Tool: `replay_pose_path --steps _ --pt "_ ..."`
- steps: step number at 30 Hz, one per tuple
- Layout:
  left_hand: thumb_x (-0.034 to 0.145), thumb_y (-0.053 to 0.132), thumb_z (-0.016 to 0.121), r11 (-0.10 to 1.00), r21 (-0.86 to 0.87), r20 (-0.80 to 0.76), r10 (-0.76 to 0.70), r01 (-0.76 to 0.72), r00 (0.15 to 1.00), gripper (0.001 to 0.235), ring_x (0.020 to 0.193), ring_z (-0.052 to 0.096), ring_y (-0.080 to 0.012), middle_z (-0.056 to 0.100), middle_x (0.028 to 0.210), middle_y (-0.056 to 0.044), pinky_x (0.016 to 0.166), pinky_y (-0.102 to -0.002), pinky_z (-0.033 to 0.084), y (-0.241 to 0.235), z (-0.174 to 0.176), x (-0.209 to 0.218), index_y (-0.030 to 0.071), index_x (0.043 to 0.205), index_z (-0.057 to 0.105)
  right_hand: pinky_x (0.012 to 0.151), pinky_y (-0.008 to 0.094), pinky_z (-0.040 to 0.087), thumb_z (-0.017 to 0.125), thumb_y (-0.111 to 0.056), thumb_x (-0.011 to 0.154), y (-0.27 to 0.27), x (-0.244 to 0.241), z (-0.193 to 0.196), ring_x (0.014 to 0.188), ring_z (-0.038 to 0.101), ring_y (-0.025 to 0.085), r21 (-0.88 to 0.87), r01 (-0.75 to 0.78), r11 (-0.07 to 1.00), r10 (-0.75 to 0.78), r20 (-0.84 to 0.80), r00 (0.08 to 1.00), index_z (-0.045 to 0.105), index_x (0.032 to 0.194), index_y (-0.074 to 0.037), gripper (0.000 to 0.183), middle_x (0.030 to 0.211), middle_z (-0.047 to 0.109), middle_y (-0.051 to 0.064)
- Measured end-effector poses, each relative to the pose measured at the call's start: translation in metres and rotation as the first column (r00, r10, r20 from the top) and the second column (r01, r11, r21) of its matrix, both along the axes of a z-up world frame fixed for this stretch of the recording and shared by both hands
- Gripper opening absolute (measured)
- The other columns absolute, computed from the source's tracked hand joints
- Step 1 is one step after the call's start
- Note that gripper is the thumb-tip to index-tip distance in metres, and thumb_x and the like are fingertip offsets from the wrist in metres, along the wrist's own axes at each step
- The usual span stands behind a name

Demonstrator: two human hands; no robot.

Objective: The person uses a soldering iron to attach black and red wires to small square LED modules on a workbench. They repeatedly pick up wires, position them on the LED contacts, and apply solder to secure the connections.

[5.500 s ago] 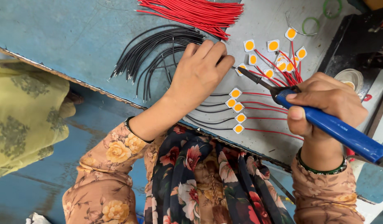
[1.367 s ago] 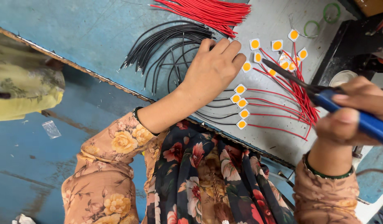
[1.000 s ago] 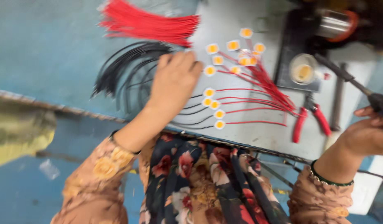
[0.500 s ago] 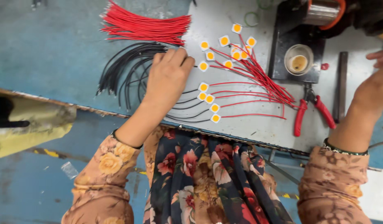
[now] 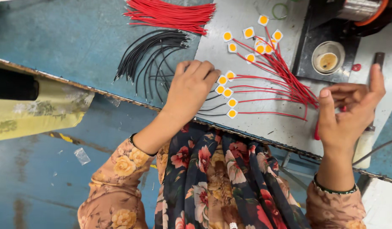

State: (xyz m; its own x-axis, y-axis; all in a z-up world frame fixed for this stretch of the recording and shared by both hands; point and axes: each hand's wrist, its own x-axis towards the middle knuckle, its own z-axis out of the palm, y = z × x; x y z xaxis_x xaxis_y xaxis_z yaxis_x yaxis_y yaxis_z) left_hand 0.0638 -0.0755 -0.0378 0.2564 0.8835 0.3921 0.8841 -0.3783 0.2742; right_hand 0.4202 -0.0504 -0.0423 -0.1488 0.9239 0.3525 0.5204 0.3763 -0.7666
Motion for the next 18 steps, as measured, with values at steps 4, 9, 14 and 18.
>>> replay_pose_path --steps 4,9,14,18 --pt "0.088 0.033 0.075 0.995 -0.100 0.038 0.014 -0.010 0.999 0.064 0.126 0.053 -0.0254 0.059 0.132 -0.009 0.110 -0.051 0.034 -0.020 0.023 -0.014 0.002 0.142 0.055 0.083 0.029 0.055 0.073 -0.012 0.109 -0.003 -0.019 0.003 0.091 0.068 0.019 0.042 -0.052 0.998 0.046 0.144 0.988 0.045 0.157 -0.005 0.056 0.109 0.071 0.010" --pt "0.058 0.052 0.081 0.980 -0.196 -0.159 -0.001 -0.030 0.987 0.109 0.137 0.046 -0.0302 0.056 0.139 -0.013 0.112 -0.060 0.024 -0.037 0.035 -0.025 -0.003 0.146 0.046 0.102 0.044 0.046 0.084 -0.022 0.094 -0.015 -0.045 -0.006 0.117 0.059 0.033 0.193 -0.270 0.943 0.190 0.354 0.916 0.055 0.141 -0.001 0.059 0.124 0.069 0.012" --pt "0.090 0.051 0.086 0.988 -0.152 -0.185 -0.004 -0.025 0.983 0.087 0.145 0.044 -0.0252 0.055 0.143 -0.009 0.121 -0.059 0.020 -0.036 0.032 -0.029 0.002 0.151 0.048 0.107 0.046 0.041 0.084 -0.021 0.088 -0.030 -0.051 -0.011 0.120 0.060 0.032 0.214 -0.316 0.924 0.234 0.337 0.912 0.060 0.129 -0.003 0.051 0.125 0.066 0.012" --pt "0.064 0.058 0.086 0.976 -0.210 -0.139 -0.085 0.055 0.987 0.110 0.137 0.044 -0.0309 0.056 0.136 -0.017 0.114 -0.063 0.019 -0.040 0.036 -0.029 -0.006 0.145 0.048 0.106 0.045 0.041 0.084 -0.020 0.087 -0.038 -0.050 -0.015 0.122 0.060 0.032 0.245 -0.299 0.922 0.218 0.308 0.926 0.062 0.126 -0.004 0.048 0.125 0.064 0.012"
